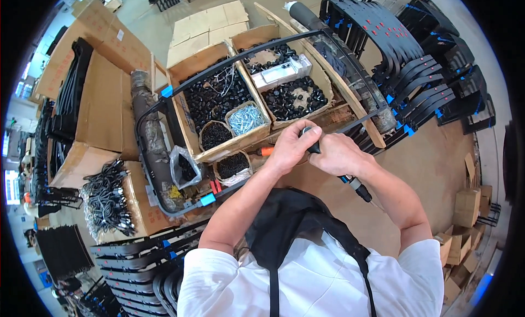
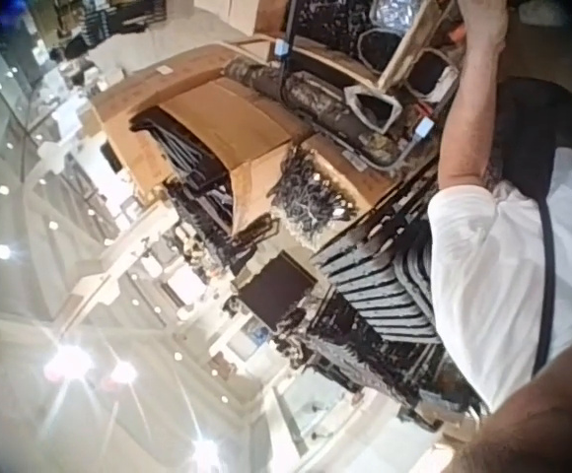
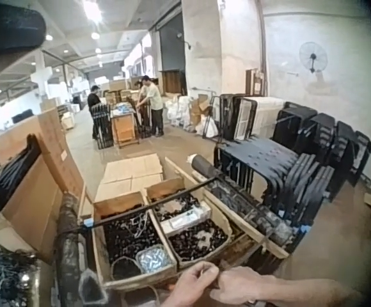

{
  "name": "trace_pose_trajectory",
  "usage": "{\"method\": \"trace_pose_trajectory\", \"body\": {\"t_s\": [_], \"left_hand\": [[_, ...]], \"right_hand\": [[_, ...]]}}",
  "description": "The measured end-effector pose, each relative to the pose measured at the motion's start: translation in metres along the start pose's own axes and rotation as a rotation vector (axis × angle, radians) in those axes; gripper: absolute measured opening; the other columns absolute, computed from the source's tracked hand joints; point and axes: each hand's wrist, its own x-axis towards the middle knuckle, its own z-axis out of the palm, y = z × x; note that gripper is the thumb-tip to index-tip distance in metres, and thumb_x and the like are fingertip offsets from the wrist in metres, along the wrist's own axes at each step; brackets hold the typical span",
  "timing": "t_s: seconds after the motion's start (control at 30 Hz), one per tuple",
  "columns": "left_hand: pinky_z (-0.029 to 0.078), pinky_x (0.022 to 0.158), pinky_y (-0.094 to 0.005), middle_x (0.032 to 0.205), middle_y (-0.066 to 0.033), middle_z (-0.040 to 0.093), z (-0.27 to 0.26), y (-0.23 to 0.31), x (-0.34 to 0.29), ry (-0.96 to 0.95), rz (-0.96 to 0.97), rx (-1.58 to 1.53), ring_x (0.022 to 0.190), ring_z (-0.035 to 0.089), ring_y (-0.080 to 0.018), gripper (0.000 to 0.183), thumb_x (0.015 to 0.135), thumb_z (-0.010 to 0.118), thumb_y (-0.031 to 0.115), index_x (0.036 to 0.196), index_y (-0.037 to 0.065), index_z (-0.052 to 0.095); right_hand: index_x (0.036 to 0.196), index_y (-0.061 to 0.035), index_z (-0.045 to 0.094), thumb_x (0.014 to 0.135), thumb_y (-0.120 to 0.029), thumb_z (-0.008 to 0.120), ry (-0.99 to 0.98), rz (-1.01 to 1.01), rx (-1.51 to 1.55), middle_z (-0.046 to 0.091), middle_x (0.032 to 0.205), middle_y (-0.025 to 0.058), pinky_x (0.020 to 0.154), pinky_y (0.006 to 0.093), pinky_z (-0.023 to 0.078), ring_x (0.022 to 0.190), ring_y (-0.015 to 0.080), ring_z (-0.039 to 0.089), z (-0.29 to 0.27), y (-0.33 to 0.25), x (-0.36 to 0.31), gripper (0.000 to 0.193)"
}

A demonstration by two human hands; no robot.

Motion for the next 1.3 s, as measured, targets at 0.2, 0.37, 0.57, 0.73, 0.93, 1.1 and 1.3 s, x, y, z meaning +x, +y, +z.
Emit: {"method": "trace_pose_trajectory", "body": {"t_s": [0.2,0.37,0.57,0.73,0.93,1.1,1.3], "left_hand": [[0.047,0.077,-0.0249,0.093,0.0048,0.063,0.012,-0.011,-0.013,0.067,0.100,0.040,0.086,0.053,-0.0045,0.020,0.105,0.069,0.026,0.108,0.006,0.068],[0.048,0.078,-0.0251,0.092,0.0045,0.063,0.014,-0.020,-0.019,0.121,0.080,0.032,0.086,0.054,-0.0051,0.020,0.105,0.069,0.026,0.107,0.006,0.068],[0.048,0.078,-0.0250,0.092,0.0037,0.063,0.021,-0.007,-0.018,0.139,0.122,0.107,0.086,0.054,-0.0052,0.021,0.104,0.068,0.026,0.108,0.005,0.068],[0.048,0.077,-0.0252,0.094,0.0032,0.064,0.017,-0.013,-0.018,0.161,0.077,0.014,0.086,0.054,-0.0051,0.020,0.105,0.068,0.026,0.110,0.006,0.068],[0.048,0.077,-0.0253,0.095,0.0036,0.063,0.016,-0.017,-0.019,0.176,0.096,0.059,0.086,0.054,-0.0054,0.020,0.105,0.068,0.026,0.111,0.006,0.068],[0.048,0.083,-0.0244,0.101,0.0041,0.065,0.011,-0.030,-0.023,0.179,0.172,0.116,0.093,0.056,-0.0045,0.017,0.107,0.065,0.025,0.112,0.009,0.067],[0.046,0.085,-0.0248,0.100,0.0053,0.063,0.013,-0.033,-0.027,0.206,0.122,0.123,0.093,0.053,-0.0045,0.016,0.107,0.065,0.024,0.111,0.008,0.067]], "right_hand": [[0.069,0.0117,0.066,0.086,-0.032,0.067,0.026,-0.102,-0.019,0.067,0.072,0.0318,0.074,0.0540,0.056,0.076,0.0468,0.071,0.003,0.005,-0.013,0.047],[0.072,0.0107,0.068,0.087,-0.032,0.066,0.046,-0.152,-0.038,0.069,0.075,0.0314,0.078,0.0545,0.056,0.080,0.0476,0.072,0.011,0.010,-0.014,0.045],[0.088,0.0075,0.074,0.085,-0.027,0.063,0.066,-0.146,-0.039,0.073,0.090,0.0306,0.086,0.0536,0.057,0.092,0.0460,0.073,-0.004,0.004,-0.025,0.036],[0.088,0.0080,0.074,0.083,-0.026,0.061,-0.020,-0.123,-0.079,0.073,0.091,0.0308,0.087,0.0534,0.057,0.093,0.0461,0.073,-0.005,0.001,-0.018,0.037],[0.090,0.0082,0.073,0.083,-0.026,0.061,-0.024,-0.115,-0.054,0.073,0.091,0.0307,0.087,0.0534,0.057,0.094,0.0461,0.073,-0.007,-0.002,-0.021,0.037],[0.092,0.0078,0.073,0.084,-0.026,0.061,-0.050,-0.124,-0.087,0.073,0.093,0.0312,0.088,0.0534,0.057,0.094,0.0464,0.073,0.001,-0.001,-0.021,0.037],[0.096,0.0069,0.074,0.085,-0.029,0.061,-0.038,-0.102,-0.042,0.073,0.097,0.0311,0.089,0.0529,0.057,0.099,0.0460,0.072,0.008,0.002,-0.018,0.039]]}}
